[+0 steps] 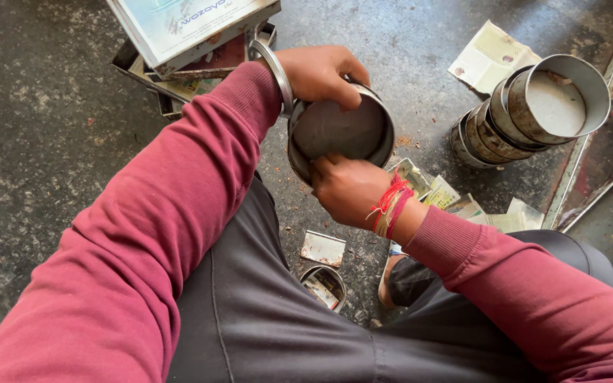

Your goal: The person scrubs the interior and exterior of several round metal containers using a rectangular abrasive pad and their hands. They rotate the containers to access different areas, remove debris, and place cleaned items aside.

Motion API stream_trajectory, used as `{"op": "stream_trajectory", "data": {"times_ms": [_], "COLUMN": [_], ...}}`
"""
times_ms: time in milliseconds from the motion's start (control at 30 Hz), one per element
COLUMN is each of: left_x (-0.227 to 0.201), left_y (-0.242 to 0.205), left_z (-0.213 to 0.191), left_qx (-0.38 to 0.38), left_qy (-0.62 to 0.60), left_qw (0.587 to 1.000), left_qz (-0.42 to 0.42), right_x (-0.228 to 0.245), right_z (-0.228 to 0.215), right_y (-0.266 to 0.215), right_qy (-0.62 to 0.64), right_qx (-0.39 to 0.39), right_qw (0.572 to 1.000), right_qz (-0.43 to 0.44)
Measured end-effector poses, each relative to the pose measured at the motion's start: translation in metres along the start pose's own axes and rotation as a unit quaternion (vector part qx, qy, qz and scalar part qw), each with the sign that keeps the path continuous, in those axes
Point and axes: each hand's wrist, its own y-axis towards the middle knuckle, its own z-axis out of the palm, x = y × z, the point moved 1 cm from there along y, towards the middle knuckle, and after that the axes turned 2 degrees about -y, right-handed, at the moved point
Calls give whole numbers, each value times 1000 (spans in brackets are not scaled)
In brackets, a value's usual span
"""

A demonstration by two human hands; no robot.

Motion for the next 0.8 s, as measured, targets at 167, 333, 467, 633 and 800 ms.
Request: {"op": "stream_trajectory", "data": {"times_ms": [167,333,467,633,800], "left_x": [-9,-4,5,10,8], "left_y": [6,18,17,-3,-17], "left_z": [1,3,0,-10,-14], "left_qx": [0,5,-38,-132,-209], "left_qy": [81,119,146,199,174], "left_qw": [996,993,989,970,960], "left_qz": [-25,-13,8,41,74], "right_x": [-4,-11,-19,-36,-42], "right_z": [4,-7,-29,-63,-65], "right_y": [10,19,18,-5,-20], "right_qy": [48,5,0,42,71], "right_qx": [74,181,210,88,-37], "right_qw": [991,980,975,995,996], "right_qz": [105,86,70,0,34]}}
